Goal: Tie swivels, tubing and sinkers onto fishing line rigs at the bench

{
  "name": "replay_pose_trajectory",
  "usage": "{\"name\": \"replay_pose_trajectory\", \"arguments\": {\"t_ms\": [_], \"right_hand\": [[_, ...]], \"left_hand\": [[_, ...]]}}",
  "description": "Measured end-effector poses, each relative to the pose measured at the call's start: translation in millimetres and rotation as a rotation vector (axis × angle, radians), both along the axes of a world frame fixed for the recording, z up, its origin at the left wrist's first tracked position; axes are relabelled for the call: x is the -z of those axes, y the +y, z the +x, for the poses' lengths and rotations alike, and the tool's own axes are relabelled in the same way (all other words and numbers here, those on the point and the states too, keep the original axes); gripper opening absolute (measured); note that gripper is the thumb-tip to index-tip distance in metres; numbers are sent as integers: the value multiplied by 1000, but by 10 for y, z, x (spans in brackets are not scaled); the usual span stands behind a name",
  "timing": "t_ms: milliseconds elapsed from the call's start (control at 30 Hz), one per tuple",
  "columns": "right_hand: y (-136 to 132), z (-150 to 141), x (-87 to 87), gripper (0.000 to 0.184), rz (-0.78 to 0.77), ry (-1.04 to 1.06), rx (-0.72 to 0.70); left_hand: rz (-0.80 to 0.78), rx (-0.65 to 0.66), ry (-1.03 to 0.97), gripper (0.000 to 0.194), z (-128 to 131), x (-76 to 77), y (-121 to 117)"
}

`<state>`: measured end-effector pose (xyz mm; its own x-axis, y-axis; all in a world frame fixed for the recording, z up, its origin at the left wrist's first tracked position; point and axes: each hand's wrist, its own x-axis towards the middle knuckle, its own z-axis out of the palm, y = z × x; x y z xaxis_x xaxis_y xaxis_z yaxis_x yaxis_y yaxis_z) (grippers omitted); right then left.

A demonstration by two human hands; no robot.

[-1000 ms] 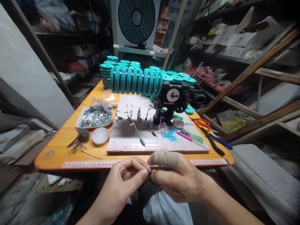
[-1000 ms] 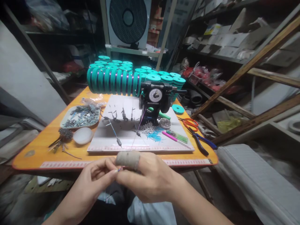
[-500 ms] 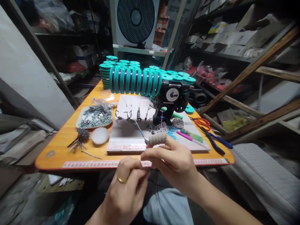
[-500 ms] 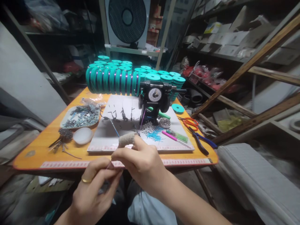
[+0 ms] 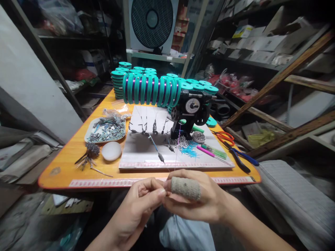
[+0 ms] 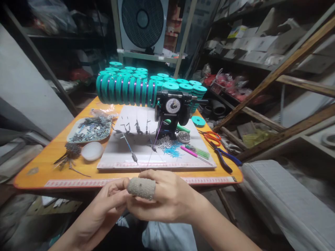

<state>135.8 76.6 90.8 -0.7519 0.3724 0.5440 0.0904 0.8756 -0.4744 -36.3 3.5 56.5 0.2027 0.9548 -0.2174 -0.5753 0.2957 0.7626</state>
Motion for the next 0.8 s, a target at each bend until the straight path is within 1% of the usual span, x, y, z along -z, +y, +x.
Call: {"name": "replay_pose_trajectory", "arguments": {"t_ms": [33, 100, 233, 267, 333, 400, 433, 500, 533, 600, 667, 733, 767, 800], "right_hand": [[-3, -4, -8, 2, 1, 13, -14], [-9, -11, -35, 7, -12, 33, -50], [-34, -45, -105, 15, -199, -9, 10], [-39, -57, -113, 17, -190, -15, 19], [-41, -85, -109, 19, -70, 6, 19], [-32, -116, -86, 20, 33, 30, 41], [-25, -135, -74, 20, 36, 38, 73], [-10, -178, -61, 19, -18, 47, 145], [-3, -203, -60, 19, -40, 49, 171], [12, -253, -68, 19, -33, 46, 200], [28, -288, -71, 19, 9, 15, 218], [45, -288, -56, 19, 23, -13, 231], [54, -271, -42, 18, 21, -11, 231], [62, -243, -26, 17, 18, 1, 228]], "left_hand": [[-12, 5, -29, 22, 8, 1, 4], [3, -4, -28, 23, 14, 7, 9], [125, -45, 108, 21, -9, 20, 8], [150, -42, 139, 21, -16, 16, 5], [206, -59, 237, 22, -22, 2, -10], [339, -162, 465, 19, -14, -6, -32], [443, -242, 625, 16, -7, -4, -45], [690, -411, 954, 15, 6, 17, -68], [809, -485, 1098, 18, 9, 32, -77], [1008, -598, 1312, 24, 5, 60, -84], [1171, -630, 1448, 25, -7, 69, -80], [1282, -581, 1483, 27, -19, 57, -72], [1274, -543, 1444, 28, -22, 48, -68], [1200, -499, 1368, 26, -22, 38, -64]]}}
